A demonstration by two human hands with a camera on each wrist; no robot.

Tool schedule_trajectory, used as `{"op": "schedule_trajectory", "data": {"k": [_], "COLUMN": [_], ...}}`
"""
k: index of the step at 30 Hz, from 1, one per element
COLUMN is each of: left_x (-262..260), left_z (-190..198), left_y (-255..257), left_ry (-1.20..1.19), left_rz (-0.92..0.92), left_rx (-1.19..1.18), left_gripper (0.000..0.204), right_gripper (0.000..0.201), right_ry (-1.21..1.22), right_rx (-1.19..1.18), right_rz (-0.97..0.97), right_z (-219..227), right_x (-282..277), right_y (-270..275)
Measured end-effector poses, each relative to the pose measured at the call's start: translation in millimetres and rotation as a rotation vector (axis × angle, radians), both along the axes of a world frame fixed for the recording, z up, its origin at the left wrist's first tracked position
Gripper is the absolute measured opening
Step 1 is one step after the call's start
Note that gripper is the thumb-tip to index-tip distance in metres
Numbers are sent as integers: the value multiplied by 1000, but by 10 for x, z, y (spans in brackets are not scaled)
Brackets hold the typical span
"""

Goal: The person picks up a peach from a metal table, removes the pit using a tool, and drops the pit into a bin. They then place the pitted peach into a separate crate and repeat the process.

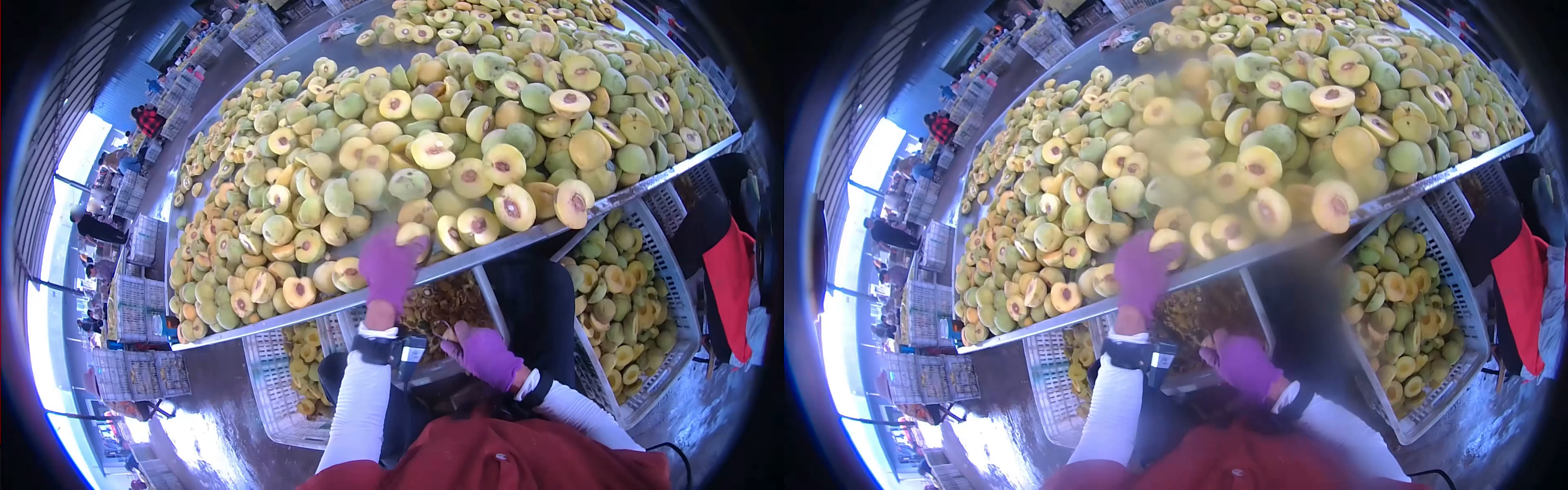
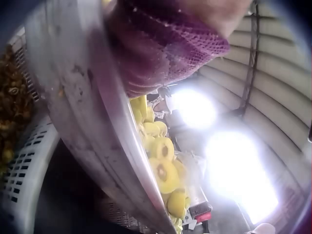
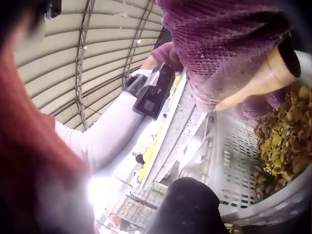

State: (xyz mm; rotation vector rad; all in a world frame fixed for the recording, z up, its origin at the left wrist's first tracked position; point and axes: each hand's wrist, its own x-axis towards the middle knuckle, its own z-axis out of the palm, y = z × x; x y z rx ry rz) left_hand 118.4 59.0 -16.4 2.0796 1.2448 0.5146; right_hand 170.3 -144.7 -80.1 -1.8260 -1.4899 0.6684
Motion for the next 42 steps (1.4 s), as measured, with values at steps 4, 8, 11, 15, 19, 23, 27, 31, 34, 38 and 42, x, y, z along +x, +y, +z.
{"op": "schedule_trajectory", "data": {"k": [4,8,11,15,19,23,27,31,34,38,42], "left_x": [-325,-566,-626,-766,-986,-924,-828,-941,-1051,-849,-943], "left_z": [162,424,518,450,182,97,212,98,-68,223,-103], "left_y": [-37,-419,-763,-1002,-1037,-1208,-1235,-1175,-1053,-1154,-1095], "left_ry": [-413,-736,-778,-1227,-471,-922,-1451,-1403,-568,-790,-311], "left_rz": [89,178,47,246,71,239,451,446,195,249,346], "left_rx": [-12,-300,-214,-592,97,-310,-721,-742,-34,-55,464], "left_gripper": [39,45,44,57,53,51,37,36,34,26,23], "right_gripper": [24,19,21,21,20,30,35,38,41,32,34], "right_ry": [288,305,279,211,41,65,72,33,43,255,922], "right_rx": [86,232,294,278,258,202,49,98,66,81,-296], "right_rz": [-71,-117,-82,-65,-17,3,-8,-21,55,22,246], "right_z": [288,803,869,823,758,793,728,619,579,436,661], "right_x": [66,5,-141,-279,-299,-454,-604,-686,-665,-679,-455], "right_y": [138,319,399,335,230,162,157,206,254,313,381]}}
